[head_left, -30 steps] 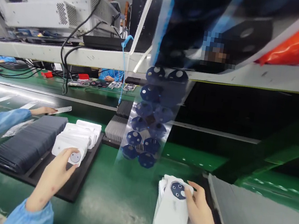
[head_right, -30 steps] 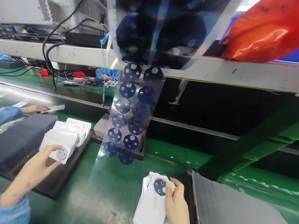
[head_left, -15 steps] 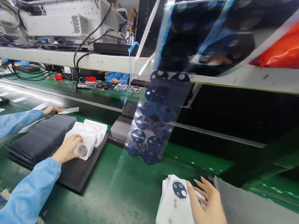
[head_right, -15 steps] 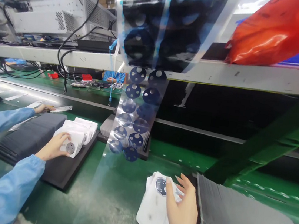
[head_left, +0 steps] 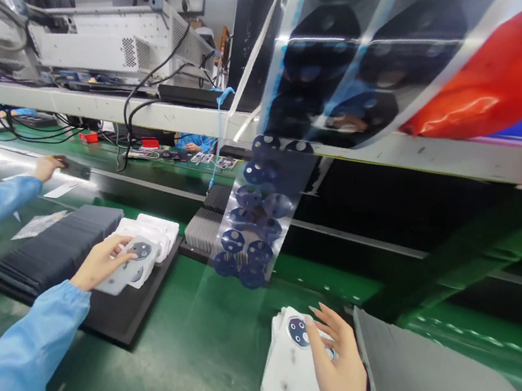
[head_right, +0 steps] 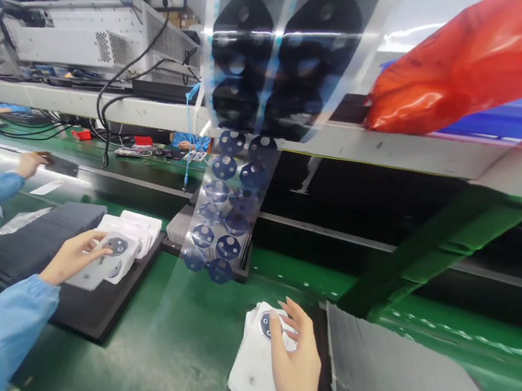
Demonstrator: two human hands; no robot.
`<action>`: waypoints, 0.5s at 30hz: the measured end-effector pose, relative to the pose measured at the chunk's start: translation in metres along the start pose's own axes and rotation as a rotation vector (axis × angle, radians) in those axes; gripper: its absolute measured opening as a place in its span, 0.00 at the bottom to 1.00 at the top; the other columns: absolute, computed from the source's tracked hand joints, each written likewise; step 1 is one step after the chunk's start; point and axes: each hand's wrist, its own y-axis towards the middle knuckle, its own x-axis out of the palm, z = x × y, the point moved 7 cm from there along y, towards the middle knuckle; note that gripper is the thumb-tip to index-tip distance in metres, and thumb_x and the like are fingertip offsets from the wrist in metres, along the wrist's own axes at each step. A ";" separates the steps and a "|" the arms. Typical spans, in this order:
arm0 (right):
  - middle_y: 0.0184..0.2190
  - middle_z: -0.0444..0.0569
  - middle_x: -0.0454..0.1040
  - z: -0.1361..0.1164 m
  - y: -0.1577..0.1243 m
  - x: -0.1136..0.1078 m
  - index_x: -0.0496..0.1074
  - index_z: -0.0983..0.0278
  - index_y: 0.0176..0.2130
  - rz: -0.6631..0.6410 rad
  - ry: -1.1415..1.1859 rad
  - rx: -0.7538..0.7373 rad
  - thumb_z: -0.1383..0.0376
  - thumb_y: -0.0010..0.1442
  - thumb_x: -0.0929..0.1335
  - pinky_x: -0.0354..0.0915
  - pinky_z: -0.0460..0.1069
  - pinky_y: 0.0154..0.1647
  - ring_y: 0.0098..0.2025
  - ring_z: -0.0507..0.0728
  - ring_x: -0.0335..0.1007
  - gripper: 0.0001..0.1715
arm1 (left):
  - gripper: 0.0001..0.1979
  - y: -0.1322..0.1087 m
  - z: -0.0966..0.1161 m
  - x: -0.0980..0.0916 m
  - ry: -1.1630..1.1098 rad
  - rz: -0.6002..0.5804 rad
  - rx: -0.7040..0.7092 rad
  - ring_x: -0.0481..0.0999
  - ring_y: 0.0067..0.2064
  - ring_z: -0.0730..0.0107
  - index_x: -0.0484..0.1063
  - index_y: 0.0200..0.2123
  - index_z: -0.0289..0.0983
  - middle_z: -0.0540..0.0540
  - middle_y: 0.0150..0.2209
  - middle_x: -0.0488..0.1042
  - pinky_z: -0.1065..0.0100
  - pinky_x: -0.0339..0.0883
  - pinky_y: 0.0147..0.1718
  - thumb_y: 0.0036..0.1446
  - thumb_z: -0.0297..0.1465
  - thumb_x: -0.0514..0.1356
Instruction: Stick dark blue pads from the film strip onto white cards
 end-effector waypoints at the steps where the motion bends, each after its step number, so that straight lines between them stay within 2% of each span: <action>1: 0.48 0.56 0.73 -0.006 -0.002 0.002 0.66 0.62 0.49 0.002 0.012 -0.022 0.45 0.50 0.66 0.67 0.59 0.45 0.46 0.66 0.70 0.33 | 0.20 -0.001 0.009 -0.001 -0.080 0.003 -0.013 0.77 0.33 0.60 0.71 0.42 0.38 0.45 0.36 0.78 0.62 0.72 0.37 0.54 0.47 0.59; 3: 0.47 0.56 0.73 -0.024 -0.009 0.006 0.66 0.61 0.49 0.017 0.032 -0.093 0.47 0.53 0.66 0.67 0.59 0.45 0.46 0.65 0.70 0.30 | 0.21 -0.004 0.030 0.000 -0.340 0.007 -0.056 0.79 0.38 0.57 0.71 0.42 0.37 0.43 0.37 0.79 0.62 0.73 0.38 0.54 0.48 0.60; 5: 0.49 0.55 0.72 -0.049 -0.019 0.014 0.66 0.60 0.50 0.024 0.045 -0.228 0.50 0.56 0.66 0.65 0.61 0.50 0.49 0.65 0.69 0.26 | 0.26 -0.005 0.054 0.011 -0.649 -0.005 -0.114 0.79 0.40 0.56 0.66 0.49 0.37 0.42 0.38 0.79 0.61 0.74 0.37 0.53 0.46 0.62; 7: 0.55 0.54 0.67 -0.075 -0.029 0.027 0.67 0.58 0.52 0.005 0.049 -0.386 0.53 0.58 0.67 0.60 0.64 0.57 0.56 0.65 0.63 0.24 | 0.35 -0.005 0.082 0.028 -0.801 -0.029 -0.127 0.80 0.37 0.58 0.54 0.61 0.40 0.43 0.40 0.79 0.61 0.75 0.33 0.54 0.44 0.62; 8: 0.60 0.53 0.61 -0.084 -0.032 0.034 0.67 0.57 0.52 -0.005 0.053 -0.433 0.54 0.57 0.68 0.57 0.65 0.60 0.60 0.66 0.58 0.24 | 0.35 -0.004 0.095 0.036 -0.805 -0.024 -0.100 0.80 0.37 0.59 0.52 0.62 0.41 0.42 0.43 0.78 0.61 0.75 0.33 0.55 0.43 0.61; 10: 0.66 0.51 0.48 -0.093 -0.028 0.048 0.66 0.54 0.55 -0.040 0.115 -0.422 0.54 0.56 0.70 0.55 0.65 0.62 0.65 0.67 0.52 0.29 | 0.24 0.000 0.118 0.051 -0.721 0.002 -0.016 0.79 0.43 0.57 0.64 0.56 0.40 0.41 0.46 0.76 0.59 0.74 0.40 0.58 0.41 0.58; 11: 0.66 0.51 0.48 -0.091 -0.023 0.057 0.64 0.54 0.57 -0.089 0.186 -0.369 0.54 0.55 0.71 0.57 0.64 0.60 0.64 0.66 0.54 0.32 | 0.18 0.001 0.127 0.058 -0.678 0.015 0.024 0.77 0.47 0.56 0.70 0.50 0.39 0.41 0.47 0.76 0.58 0.71 0.46 0.59 0.39 0.56; 13: 0.57 0.54 0.64 -0.081 -0.010 0.078 0.63 0.57 0.55 -0.258 0.369 -0.220 0.53 0.53 0.72 0.67 0.60 0.53 0.53 0.63 0.69 0.33 | 0.13 0.003 0.137 0.072 -0.641 0.017 0.070 0.74 0.52 0.55 0.76 0.42 0.39 0.42 0.47 0.77 0.55 0.65 0.54 0.60 0.37 0.55; 14: 0.47 0.52 0.72 -0.075 -0.005 0.088 0.65 0.59 0.50 -0.344 0.445 -0.150 0.52 0.51 0.73 0.70 0.58 0.47 0.44 0.61 0.74 0.30 | 0.13 0.003 0.139 0.079 -0.647 0.005 0.074 0.73 0.53 0.55 0.76 0.41 0.39 0.43 0.47 0.77 0.55 0.62 0.56 0.59 0.36 0.55; 15: 0.36 0.48 0.74 -0.067 0.000 0.095 0.67 0.61 0.44 -0.404 0.491 -0.093 0.51 0.50 0.74 0.72 0.55 0.41 0.35 0.58 0.76 0.27 | 0.14 0.002 0.140 0.085 -0.662 -0.011 0.066 0.73 0.53 0.55 0.76 0.42 0.39 0.43 0.47 0.77 0.55 0.62 0.56 0.59 0.36 0.55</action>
